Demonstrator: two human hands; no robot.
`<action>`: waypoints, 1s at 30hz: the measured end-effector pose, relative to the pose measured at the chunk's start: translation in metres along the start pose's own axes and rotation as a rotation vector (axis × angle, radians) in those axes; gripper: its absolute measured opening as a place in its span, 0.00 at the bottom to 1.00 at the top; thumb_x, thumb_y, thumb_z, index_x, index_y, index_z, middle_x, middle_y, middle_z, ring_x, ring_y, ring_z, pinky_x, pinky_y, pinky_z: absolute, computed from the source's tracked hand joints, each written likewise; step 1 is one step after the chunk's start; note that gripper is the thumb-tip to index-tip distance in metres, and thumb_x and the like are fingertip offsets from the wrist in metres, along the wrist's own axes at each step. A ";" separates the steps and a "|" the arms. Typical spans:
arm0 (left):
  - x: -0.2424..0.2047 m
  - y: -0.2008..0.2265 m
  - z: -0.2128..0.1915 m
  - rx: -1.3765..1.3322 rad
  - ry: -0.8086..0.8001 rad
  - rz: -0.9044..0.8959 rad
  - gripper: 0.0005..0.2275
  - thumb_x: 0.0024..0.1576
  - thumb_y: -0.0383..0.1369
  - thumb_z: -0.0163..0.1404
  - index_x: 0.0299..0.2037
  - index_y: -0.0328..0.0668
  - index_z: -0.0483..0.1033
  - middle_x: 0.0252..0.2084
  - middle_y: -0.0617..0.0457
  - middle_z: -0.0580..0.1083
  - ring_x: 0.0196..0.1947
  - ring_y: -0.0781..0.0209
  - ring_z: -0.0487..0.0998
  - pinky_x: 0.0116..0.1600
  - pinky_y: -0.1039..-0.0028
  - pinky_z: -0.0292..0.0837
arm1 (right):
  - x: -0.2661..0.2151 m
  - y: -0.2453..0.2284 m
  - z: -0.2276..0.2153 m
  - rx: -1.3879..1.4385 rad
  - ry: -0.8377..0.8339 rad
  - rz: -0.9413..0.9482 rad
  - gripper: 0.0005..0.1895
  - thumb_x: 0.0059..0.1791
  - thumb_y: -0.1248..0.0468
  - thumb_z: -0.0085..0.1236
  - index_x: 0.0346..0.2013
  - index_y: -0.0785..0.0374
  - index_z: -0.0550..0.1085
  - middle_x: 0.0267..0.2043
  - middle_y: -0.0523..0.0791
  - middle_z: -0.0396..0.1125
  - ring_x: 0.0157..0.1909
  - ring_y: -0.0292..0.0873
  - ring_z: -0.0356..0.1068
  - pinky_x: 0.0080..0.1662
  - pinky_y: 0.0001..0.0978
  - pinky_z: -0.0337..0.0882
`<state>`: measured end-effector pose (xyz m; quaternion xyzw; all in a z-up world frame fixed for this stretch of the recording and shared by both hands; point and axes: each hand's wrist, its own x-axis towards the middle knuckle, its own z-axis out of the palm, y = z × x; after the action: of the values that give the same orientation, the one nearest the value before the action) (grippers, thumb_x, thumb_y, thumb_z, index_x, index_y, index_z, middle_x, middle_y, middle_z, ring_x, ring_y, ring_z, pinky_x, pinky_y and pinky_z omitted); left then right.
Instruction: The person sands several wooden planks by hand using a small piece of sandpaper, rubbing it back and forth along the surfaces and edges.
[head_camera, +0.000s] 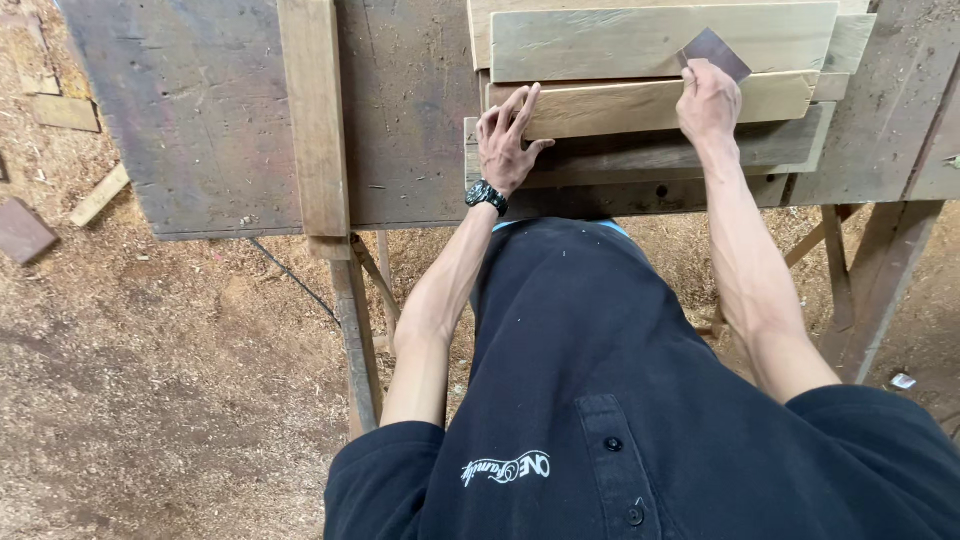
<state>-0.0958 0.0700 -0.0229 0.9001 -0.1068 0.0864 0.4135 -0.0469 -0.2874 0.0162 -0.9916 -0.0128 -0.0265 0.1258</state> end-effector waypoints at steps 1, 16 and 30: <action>-0.001 0.000 0.000 0.008 0.002 0.010 0.47 0.43 0.45 0.69 0.74 0.66 0.56 0.71 0.64 0.62 0.59 0.56 0.65 0.68 0.62 0.59 | 0.000 -0.004 0.001 0.016 -0.029 0.061 0.10 0.61 0.66 0.49 0.47 0.65 0.79 0.42 0.53 0.76 0.43 0.52 0.77 0.45 0.46 0.77; -0.012 -0.010 0.010 0.078 -0.004 0.097 0.43 0.49 0.41 0.68 0.75 0.66 0.56 0.75 0.65 0.57 0.57 0.60 0.66 0.64 0.67 0.60 | 0.013 -0.014 -0.044 -0.069 -0.281 0.074 0.16 0.62 0.61 0.41 0.51 0.62 0.78 0.42 0.56 0.75 0.42 0.54 0.76 0.47 0.49 0.75; -0.011 -0.016 0.019 0.055 -0.013 0.039 0.49 0.45 0.43 0.70 0.76 0.64 0.50 0.77 0.64 0.56 0.51 0.60 0.66 0.62 0.69 0.62 | -0.012 -0.083 0.003 0.177 -0.145 -0.150 0.10 0.61 0.66 0.44 0.48 0.67 0.74 0.40 0.55 0.74 0.43 0.55 0.77 0.44 0.47 0.77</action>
<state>-0.1006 0.0663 -0.0493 0.9094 -0.1244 0.0916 0.3863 -0.0619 -0.2067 0.0335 -0.9722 -0.0984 0.0371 0.2093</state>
